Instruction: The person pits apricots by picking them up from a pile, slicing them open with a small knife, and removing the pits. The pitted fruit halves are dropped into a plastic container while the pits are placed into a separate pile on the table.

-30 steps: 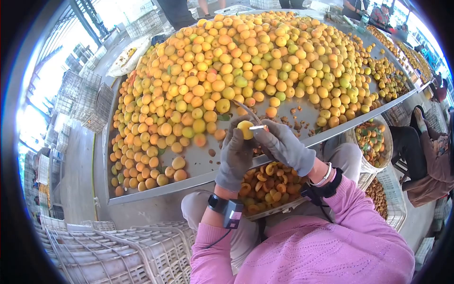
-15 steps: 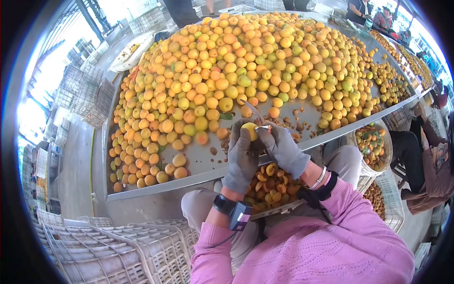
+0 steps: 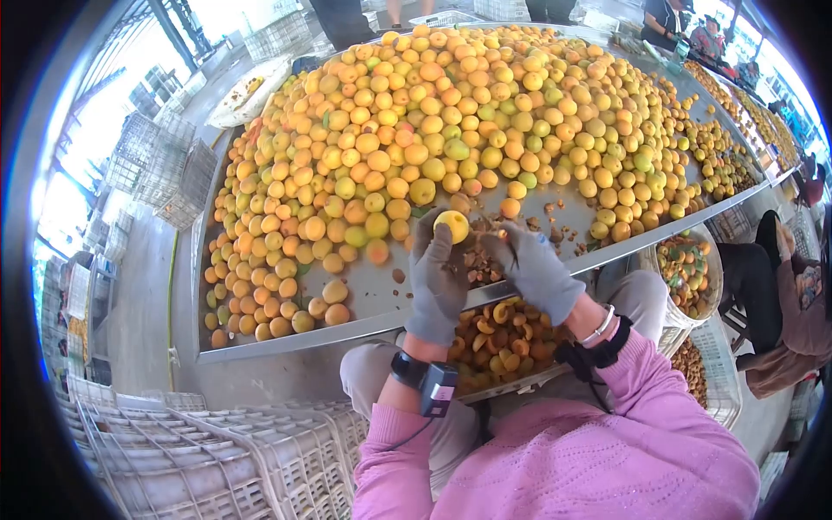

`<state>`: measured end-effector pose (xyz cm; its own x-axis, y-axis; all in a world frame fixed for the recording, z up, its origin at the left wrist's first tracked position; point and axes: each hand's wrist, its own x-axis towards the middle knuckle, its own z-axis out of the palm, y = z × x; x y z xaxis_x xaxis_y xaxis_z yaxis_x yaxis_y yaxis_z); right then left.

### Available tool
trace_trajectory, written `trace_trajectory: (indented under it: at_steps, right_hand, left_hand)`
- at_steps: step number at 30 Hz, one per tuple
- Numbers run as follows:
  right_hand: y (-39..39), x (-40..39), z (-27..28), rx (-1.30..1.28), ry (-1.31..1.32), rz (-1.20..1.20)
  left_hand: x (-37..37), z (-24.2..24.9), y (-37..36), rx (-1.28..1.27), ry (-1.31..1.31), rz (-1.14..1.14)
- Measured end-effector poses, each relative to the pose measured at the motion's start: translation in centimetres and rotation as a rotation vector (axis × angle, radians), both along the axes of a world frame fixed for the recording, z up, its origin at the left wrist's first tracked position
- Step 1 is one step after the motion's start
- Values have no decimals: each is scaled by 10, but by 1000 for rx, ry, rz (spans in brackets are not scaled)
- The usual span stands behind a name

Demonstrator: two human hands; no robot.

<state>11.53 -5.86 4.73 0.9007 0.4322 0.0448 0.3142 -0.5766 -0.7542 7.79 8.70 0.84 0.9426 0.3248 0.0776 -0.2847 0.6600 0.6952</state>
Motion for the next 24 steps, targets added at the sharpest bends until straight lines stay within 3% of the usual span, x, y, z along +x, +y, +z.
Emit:
trace_trajectory:
  at_steps: [2, 3, 6, 8, 11, 16, 18, 20, 21, 22, 24]
  right_hand:
    - [-1, -11, -2, 73, -7, 59]
    - [-1, -13, -5, 111, 33, 60]
    - [1, -15, -3, 159, 111, 82]
    - [2, -14, -6, 170, 139, 97]
    - [6, -15, -26, 169, 14, 81]
    - [9, -18, -27, 407, -22, 128]
    - [-2, -19, -17, 326, 69, 151]
    - [-10, -21, -15, 247, 164, 170]
    - [-12, -21, -16, 217, 159, 228]
    - [-13, -22, -16, 189, 152, 287]
    - [-14, -25, -26, 317, 254, 294]
  left_hand:
    - [1, -3, 5, -127, -63, -206]
    - [2, -4, 6, -128, -65, -202]
    - [-1, -9, 4, 85, -43, -191]
    - [-1, -12, 0, -269, -74, -332]
    - [-4, -9, -5, -123, -43, -272]
    - [-2, -3, 2, -203, -120, -316]
    - [-4, 6, 11, -206, -149, -336]
    - [-3, 15, 33, 85, -121, -422]
    - [2, 20, 46, 392, -68, -447]
    - [2, 23, 48, 392, -66, -448]
    - [2, 27, 49, 682, -19, -496]
